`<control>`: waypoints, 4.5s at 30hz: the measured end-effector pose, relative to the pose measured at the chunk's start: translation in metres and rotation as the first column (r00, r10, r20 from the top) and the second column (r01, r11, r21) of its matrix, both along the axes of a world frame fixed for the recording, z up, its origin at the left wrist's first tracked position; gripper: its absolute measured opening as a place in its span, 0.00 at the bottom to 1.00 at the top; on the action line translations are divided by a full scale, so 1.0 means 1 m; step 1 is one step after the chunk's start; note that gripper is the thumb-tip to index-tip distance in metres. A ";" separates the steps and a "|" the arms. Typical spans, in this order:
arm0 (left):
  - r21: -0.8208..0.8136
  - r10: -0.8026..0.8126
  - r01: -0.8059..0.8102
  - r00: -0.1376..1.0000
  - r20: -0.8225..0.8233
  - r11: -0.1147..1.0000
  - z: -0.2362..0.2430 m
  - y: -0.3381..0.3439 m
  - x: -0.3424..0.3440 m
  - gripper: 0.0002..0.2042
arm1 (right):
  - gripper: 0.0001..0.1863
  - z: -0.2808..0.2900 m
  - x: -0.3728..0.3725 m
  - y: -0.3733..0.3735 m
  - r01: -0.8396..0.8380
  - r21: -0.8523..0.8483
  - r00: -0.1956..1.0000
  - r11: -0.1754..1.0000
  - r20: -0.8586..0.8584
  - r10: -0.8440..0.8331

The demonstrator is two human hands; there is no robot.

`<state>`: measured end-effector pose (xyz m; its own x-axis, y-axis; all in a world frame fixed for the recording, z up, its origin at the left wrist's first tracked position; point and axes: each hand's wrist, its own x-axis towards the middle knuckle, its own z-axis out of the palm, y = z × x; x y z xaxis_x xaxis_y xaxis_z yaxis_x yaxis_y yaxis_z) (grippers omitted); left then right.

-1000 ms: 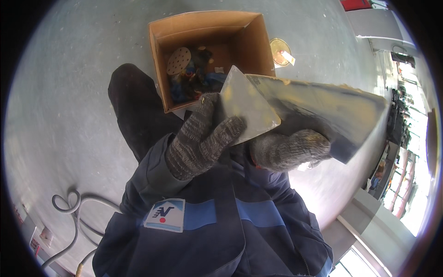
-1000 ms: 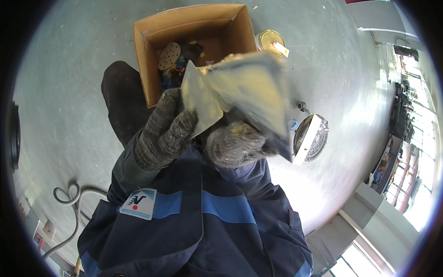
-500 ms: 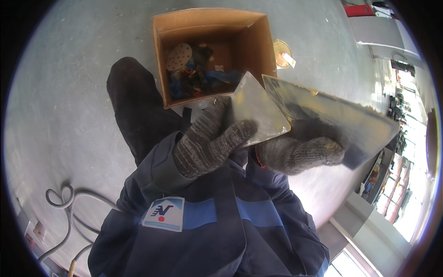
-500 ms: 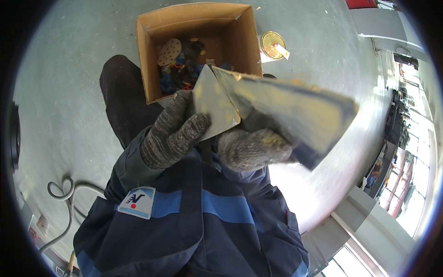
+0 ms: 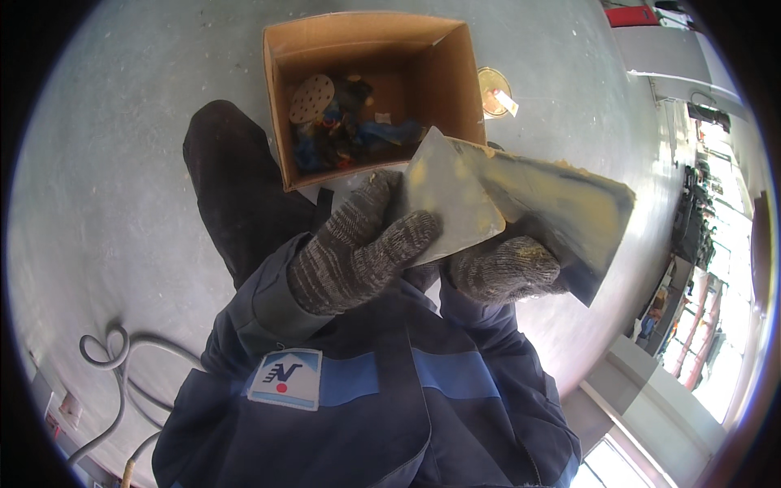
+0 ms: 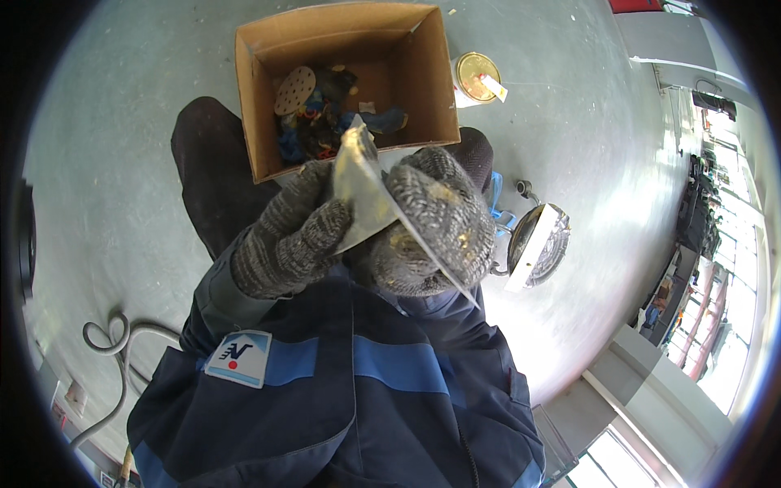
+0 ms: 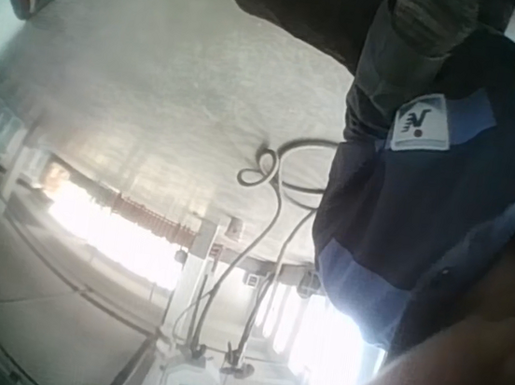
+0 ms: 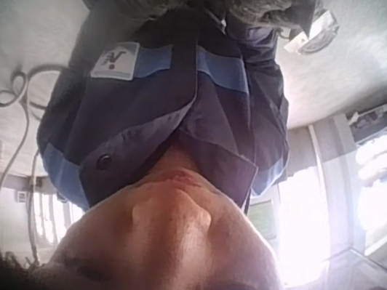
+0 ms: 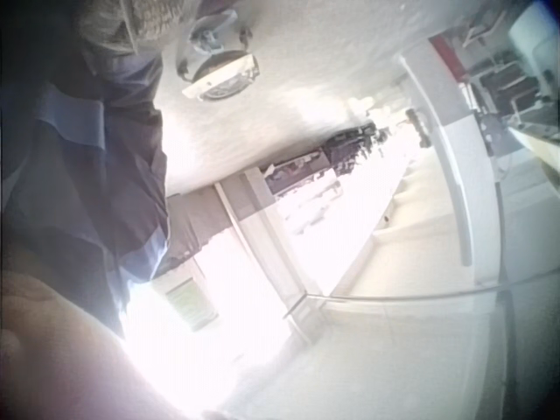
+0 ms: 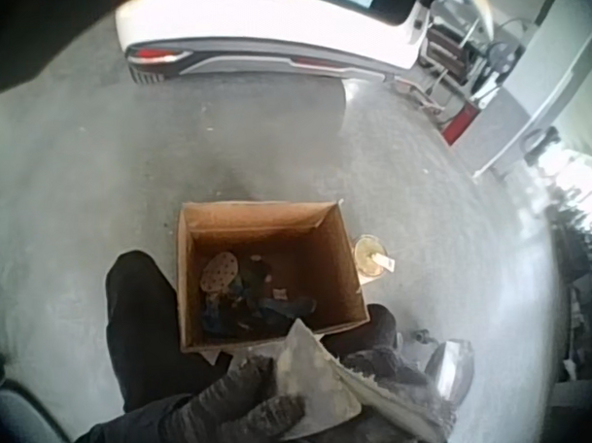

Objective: The person applies yellow body filler to a white car bumper using a metal spreader, smoothing it across the surface. They repeatedly load filler from a container and spread it evenly, then place the spreader into a cardboard box.

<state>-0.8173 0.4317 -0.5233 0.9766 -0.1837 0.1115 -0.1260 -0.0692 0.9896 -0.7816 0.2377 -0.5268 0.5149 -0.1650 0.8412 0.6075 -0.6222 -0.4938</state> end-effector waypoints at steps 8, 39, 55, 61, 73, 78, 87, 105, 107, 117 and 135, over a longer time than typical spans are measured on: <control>0.219 0.009 -0.185 0.783 0.622 0.958 -0.014 0.002 0.008 0.22 | 0.30 -0.002 -0.003 -0.009 -0.112 -0.106 0.991 0.988 -0.083 0.104; 0.192 -0.054 -0.050 0.864 0.500 0.980 0.036 0.013 -0.002 0.23 | 0.27 -0.005 0.022 -0.049 -0.585 -0.502 0.809 0.636 -0.417 0.415; 0.349 -0.019 -0.262 0.776 0.631 0.900 0.027 -0.003 -0.012 0.23 | 0.23 -0.015 0.000 0.010 -0.616 -0.152 0.720 0.773 -0.507 0.474; 0.022 0.027 -0.039 0.906 0.422 0.999 0.039 0.009 0.000 0.22 | 0.22 0.009 0.033 -0.003 -0.564 0.262 0.524 0.783 -0.620 0.584; 0.450 -0.295 0.046 0.814 0.501 0.892 -0.006 -0.012 -0.003 0.22 | 0.27 0.040 0.097 0.003 0.080 0.993 0.267 0.084 -0.102 0.958; 0.464 -0.198 -0.177 0.734 0.650 0.868 -0.002 -0.016 -0.002 0.22 | 0.27 0.025 0.094 0.013 -0.074 0.997 0.202 -0.033 0.047 0.978; 0.346 -0.169 -0.050 0.803 0.572 0.937 0.016 0.020 0.023 0.25 | 0.30 -0.003 0.055 0.030 -0.426 0.716 0.394 0.553 -0.404 0.826; 0.433 -0.256 0.041 0.855 0.451 0.900 0.001 0.013 0.003 0.24 | 0.34 -0.010 0.040 0.007 -0.700 0.643 0.246 0.312 -0.194 0.950; 0.109 -0.197 0.168 0.908 0.371 0.980 0.004 0.017 0.002 0.24 | 0.34 -0.016 0.040 0.002 -0.755 0.561 0.204 0.339 -0.290 0.935; -0.382 0.237 -0.266 0.964 -0.122 0.885 0.027 0.030 0.027 0.29 | 0.19 0.016 0.040 -0.031 0.226 0.848 0.548 0.480 -0.518 0.657; -0.849 -0.336 -0.512 0.783 -0.523 0.129 -0.084 -0.012 0.018 0.19 | 0.33 0.043 0.004 0.069 -0.354 -0.306 0.917 0.884 -0.299 0.264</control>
